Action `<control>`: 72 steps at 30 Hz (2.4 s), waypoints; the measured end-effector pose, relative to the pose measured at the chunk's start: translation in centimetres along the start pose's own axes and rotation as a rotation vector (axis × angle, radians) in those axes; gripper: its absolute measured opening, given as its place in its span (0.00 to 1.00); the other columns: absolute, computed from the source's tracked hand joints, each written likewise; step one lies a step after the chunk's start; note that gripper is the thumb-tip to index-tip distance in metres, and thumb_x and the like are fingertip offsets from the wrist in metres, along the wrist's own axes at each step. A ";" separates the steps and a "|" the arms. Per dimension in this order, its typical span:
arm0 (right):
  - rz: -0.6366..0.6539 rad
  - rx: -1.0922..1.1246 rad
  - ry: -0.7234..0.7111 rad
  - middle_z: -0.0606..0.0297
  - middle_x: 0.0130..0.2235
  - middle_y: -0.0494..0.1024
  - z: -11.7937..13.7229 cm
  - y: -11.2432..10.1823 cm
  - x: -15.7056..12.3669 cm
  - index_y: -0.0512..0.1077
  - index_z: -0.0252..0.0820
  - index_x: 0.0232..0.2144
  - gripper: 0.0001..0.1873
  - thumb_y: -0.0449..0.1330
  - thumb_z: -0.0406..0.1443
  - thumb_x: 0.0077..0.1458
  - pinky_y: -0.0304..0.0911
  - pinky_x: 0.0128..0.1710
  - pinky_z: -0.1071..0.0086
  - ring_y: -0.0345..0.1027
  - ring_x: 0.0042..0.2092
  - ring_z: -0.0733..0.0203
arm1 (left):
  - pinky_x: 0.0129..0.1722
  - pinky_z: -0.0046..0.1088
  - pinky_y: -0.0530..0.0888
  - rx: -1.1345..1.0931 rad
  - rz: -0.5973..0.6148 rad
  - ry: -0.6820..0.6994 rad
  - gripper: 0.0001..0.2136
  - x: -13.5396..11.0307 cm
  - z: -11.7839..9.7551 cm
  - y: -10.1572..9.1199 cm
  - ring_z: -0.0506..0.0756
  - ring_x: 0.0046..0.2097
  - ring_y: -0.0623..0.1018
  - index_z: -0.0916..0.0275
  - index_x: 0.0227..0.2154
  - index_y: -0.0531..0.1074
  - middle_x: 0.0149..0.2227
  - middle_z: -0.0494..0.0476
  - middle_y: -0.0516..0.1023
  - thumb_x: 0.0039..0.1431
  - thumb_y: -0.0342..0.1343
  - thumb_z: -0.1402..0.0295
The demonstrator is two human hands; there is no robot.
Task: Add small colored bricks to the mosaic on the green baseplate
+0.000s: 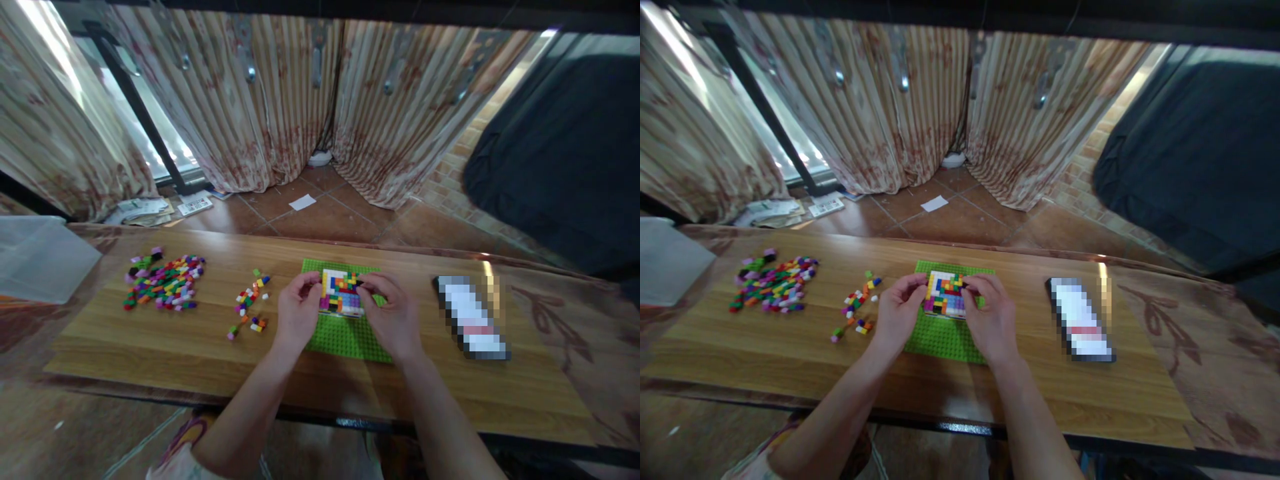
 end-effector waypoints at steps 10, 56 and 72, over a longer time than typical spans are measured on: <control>-0.081 0.044 0.126 0.63 0.34 0.76 -0.8 -0.2 0.4 0.76 0.42 0.32 0.06 0.60 0.36 0.51 0.68 0.34 0.66 0.70 0.31 0.63 | 0.38 0.27 0.75 -0.006 -0.001 -0.018 0.09 -0.1 0.0 0.1 0.52 0.35 0.78 0.66 0.36 0.76 0.36 0.57 0.81 0.50 0.57 0.74; 0.176 -0.046 0.042 0.60 0.42 0.71 -0.7 1.2 0.4 0.71 0.44 0.34 0.05 0.57 0.38 0.56 0.67 0.42 0.60 0.68 0.44 0.57 | 0.37 0.27 0.74 0.061 0.017 0.006 0.10 -0.1 0.1 0.0 0.51 0.34 0.78 0.65 0.37 0.76 0.35 0.56 0.80 0.51 0.56 0.73; 0.027 -0.080 0.004 0.60 0.40 0.74 -0.6 0.8 0.5 0.75 0.44 0.31 0.10 0.56 0.40 0.59 0.67 0.40 0.62 0.69 0.42 0.58 | 0.36 0.26 0.75 0.059 0.009 0.002 0.08 -0.3 -0.5 0.1 0.51 0.32 0.77 0.65 0.34 0.77 0.33 0.55 0.81 0.50 0.56 0.75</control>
Point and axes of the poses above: each hand's wrist, its own x-axis towards the middle knuckle, its own y-axis out of the palm, z = x × y, the point moved 9 cm from there along x, towards the middle knuckle
